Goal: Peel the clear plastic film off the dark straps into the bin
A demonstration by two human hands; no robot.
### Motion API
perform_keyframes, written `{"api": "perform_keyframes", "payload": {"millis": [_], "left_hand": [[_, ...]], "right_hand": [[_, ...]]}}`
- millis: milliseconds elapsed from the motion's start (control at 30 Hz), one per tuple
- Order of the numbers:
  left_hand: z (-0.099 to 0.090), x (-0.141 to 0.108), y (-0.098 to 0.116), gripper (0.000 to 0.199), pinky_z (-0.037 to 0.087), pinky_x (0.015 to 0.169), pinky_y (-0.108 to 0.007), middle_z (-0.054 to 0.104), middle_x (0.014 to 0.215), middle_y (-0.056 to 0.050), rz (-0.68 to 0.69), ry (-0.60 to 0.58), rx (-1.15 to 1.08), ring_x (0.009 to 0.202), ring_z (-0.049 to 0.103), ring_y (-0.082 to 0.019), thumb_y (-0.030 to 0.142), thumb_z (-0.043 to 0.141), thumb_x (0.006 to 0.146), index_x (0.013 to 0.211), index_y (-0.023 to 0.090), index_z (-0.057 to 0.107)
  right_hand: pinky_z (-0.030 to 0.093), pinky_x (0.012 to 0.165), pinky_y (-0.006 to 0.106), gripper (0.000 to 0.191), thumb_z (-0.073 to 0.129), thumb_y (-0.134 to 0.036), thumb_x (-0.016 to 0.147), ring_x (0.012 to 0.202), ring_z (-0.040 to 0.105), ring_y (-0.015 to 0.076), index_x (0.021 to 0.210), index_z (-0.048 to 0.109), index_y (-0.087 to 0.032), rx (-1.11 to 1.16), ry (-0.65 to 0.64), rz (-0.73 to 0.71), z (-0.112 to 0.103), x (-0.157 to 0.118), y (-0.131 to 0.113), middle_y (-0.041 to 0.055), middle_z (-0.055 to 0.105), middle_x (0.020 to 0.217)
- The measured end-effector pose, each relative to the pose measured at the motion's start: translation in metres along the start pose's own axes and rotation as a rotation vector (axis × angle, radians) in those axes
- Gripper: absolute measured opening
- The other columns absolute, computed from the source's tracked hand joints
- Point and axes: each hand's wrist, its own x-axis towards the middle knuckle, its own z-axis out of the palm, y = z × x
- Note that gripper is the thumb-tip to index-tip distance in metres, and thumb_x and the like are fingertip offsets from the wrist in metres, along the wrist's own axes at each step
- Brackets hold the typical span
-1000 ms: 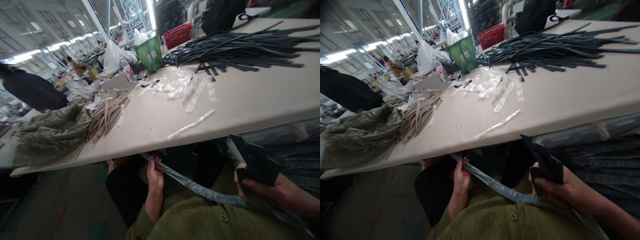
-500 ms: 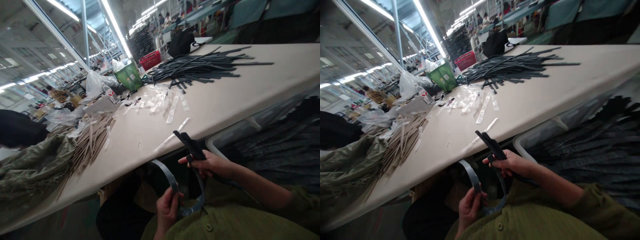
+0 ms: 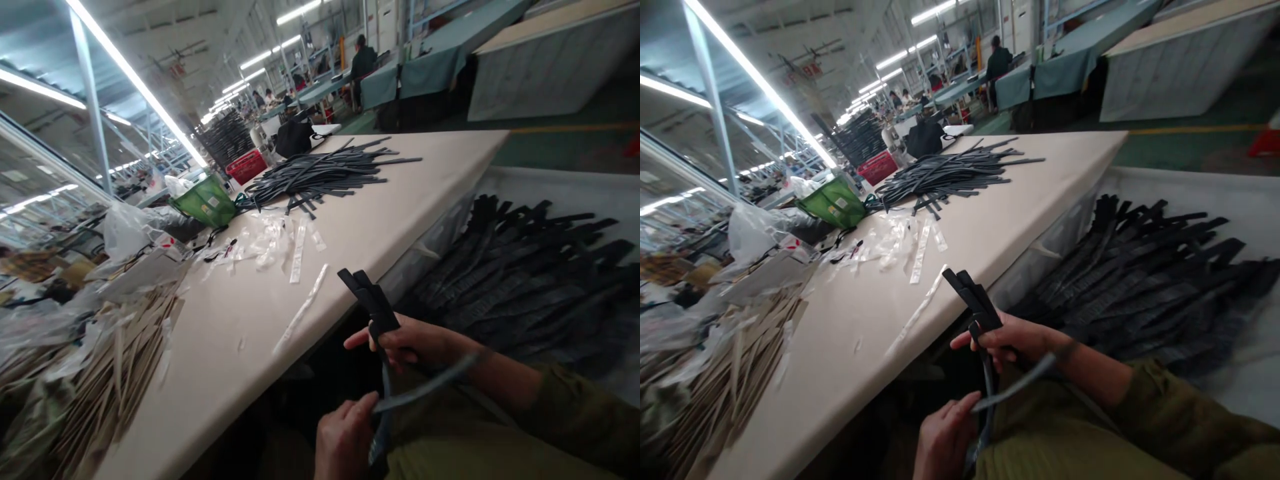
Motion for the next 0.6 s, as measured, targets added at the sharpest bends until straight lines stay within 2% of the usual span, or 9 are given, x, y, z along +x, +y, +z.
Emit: {"api": "perform_keyframes", "payload": {"millis": [33, 67, 133, 167, 233, 267, 400, 600], "left_hand": [[0.0, 0.003, 0.0, 0.041, 0.05, 0.055, -0.018, 0.072, 0.073, -0.006, -0.05, -0.016, -0.054, 0.055, 0.064, -0.012, 0.043, 0.038, 0.1, 0.117, 0.026, 0.071], [0.0, 0.005, 0.001, 0.041, 0.051, 0.056, -0.018, 0.072, 0.075, -0.006, -0.122, -0.022, -0.12, 0.056, 0.064, -0.011, 0.044, 0.039, 0.1, 0.117, 0.024, 0.071], [-0.002, 0.012, 0.005, 0.041, 0.051, 0.055, -0.018, 0.072, 0.078, -0.006, -0.281, -0.011, -0.257, 0.055, 0.063, -0.011, 0.047, 0.044, 0.098, 0.115, 0.022, 0.072], [-0.003, 0.017, 0.007, 0.042, 0.051, 0.054, -0.019, 0.071, 0.078, -0.006, -0.359, -0.007, -0.312, 0.054, 0.062, -0.011, 0.049, 0.047, 0.097, 0.115, 0.021, 0.072], [-0.004, 0.026, 0.009, 0.046, 0.05, 0.051, -0.019, 0.069, 0.076, -0.005, -0.485, -0.018, -0.397, 0.051, 0.06, -0.01, 0.055, 0.053, 0.093, 0.114, 0.019, 0.072], [-0.004, 0.031, 0.009, 0.049, 0.049, 0.05, -0.02, 0.068, 0.075, -0.005, -0.535, -0.026, -0.427, 0.051, 0.06, -0.011, 0.058, 0.056, 0.09, 0.113, 0.018, 0.072], [-0.002, 0.048, 0.005, 0.058, 0.046, 0.048, -0.021, 0.066, 0.071, -0.003, -0.666, -0.041, -0.505, 0.049, 0.058, -0.011, 0.064, 0.065, 0.08, 0.11, 0.015, 0.071], [0.003, 0.058, -0.003, 0.056, 0.043, 0.048, -0.02, 0.068, 0.073, -0.003, -0.655, -0.104, -0.525, 0.049, 0.057, -0.01, 0.063, 0.066, 0.079, 0.112, 0.017, 0.071]], "right_hand": [[0.046, 0.043, 0.02, 0.033, 0.075, -0.043, 0.077, 0.038, 0.035, -0.0007, 0.09, 0.072, -0.013, 0.022, 0.004, -0.036, -0.002, -0.004, 0.001, 0.0135, 0.07, 0.117], [0.047, 0.044, 0.02, 0.032, 0.075, -0.043, 0.078, 0.038, 0.034, -0.0005, 0.089, 0.073, -0.013, 0.035, 0.029, -0.064, -0.004, -0.008, 0.003, 0.0128, 0.072, 0.113], [0.047, 0.047, 0.02, 0.032, 0.074, -0.042, 0.08, 0.038, 0.031, 0.0021, 0.095, 0.075, -0.013, 0.058, 0.119, -0.056, -0.008, -0.014, 0.006, 0.0037, 0.072, 0.076], [0.047, 0.048, 0.019, 0.035, 0.073, -0.041, 0.082, 0.038, 0.029, 0.0038, 0.102, 0.075, -0.012, 0.085, 0.164, -0.021, -0.011, -0.017, 0.007, -0.0027, 0.062, 0.057], [0.045, 0.05, 0.018, 0.044, 0.072, -0.039, 0.084, 0.039, 0.028, 0.0064, 0.115, 0.072, -0.008, 0.163, 0.224, 0.04, -0.018, -0.02, 0.01, -0.0105, 0.038, 0.039], [0.045, 0.051, 0.018, 0.048, 0.072, -0.04, 0.084, 0.04, 0.029, 0.0073, 0.119, 0.071, -0.006, 0.208, 0.246, 0.046, -0.021, -0.021, 0.012, -0.0113, 0.032, 0.038], [0.044, 0.055, 0.019, 0.051, 0.074, -0.043, 0.082, 0.046, 0.039, 0.009, 0.116, 0.072, -0.006, 0.298, 0.324, -0.013, -0.029, -0.019, 0.012, -0.0098, 0.032, 0.04], [0.045, 0.06, 0.021, 0.06, 0.076, -0.049, 0.08, 0.048, 0.041, 0.0088, 0.123, 0.069, -0.008, 0.145, 0.334, -0.093, -0.035, -0.006, 0.002, -0.0103, 0.035, 0.042]]}}
